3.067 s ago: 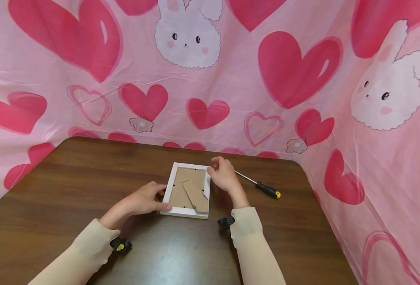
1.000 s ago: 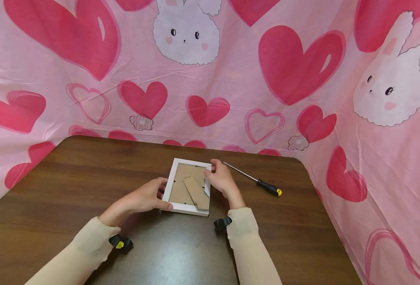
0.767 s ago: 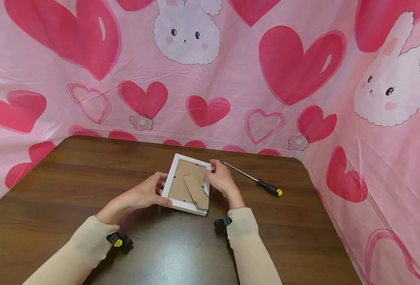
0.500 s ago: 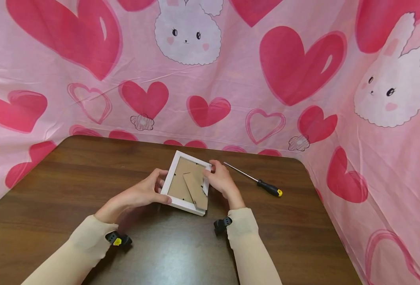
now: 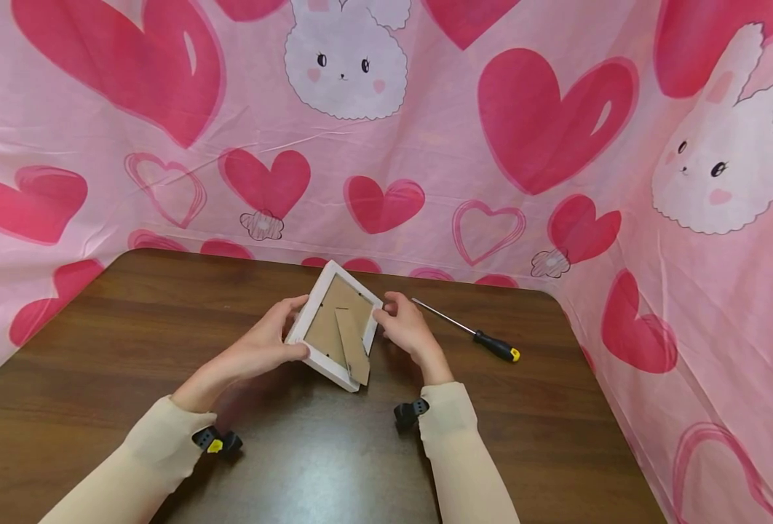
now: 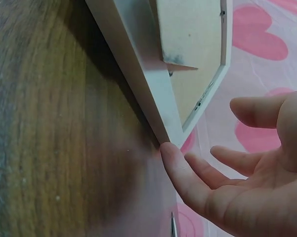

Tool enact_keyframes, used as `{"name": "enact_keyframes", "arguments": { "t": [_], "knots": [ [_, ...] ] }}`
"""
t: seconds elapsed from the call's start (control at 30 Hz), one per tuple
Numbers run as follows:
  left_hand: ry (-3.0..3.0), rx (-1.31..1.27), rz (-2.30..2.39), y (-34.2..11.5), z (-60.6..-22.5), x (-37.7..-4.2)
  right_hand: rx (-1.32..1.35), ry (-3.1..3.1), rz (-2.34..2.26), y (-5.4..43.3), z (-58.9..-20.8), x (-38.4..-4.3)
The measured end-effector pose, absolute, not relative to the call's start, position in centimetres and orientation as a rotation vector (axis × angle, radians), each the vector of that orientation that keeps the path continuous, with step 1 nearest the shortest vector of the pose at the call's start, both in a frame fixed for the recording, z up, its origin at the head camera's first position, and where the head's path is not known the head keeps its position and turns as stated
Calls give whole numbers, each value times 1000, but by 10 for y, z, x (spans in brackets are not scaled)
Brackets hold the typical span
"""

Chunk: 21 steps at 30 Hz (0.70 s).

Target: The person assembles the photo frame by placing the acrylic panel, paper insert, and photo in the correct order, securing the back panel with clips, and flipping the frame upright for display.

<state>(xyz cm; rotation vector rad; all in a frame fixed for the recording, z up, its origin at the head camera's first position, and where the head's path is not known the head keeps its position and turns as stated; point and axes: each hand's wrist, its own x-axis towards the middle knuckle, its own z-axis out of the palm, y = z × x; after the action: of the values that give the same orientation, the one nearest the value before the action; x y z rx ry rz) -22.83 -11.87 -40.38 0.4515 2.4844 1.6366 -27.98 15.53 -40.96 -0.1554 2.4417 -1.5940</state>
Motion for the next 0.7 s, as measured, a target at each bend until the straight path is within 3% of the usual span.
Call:
{"name": "enact_keyframes", "arguments": {
  "t": [0.7],
  "knots": [
    [2847,545,1424,-119,-387,-222,-164,2439,-1649,157,-402,-280]
  ]
}}
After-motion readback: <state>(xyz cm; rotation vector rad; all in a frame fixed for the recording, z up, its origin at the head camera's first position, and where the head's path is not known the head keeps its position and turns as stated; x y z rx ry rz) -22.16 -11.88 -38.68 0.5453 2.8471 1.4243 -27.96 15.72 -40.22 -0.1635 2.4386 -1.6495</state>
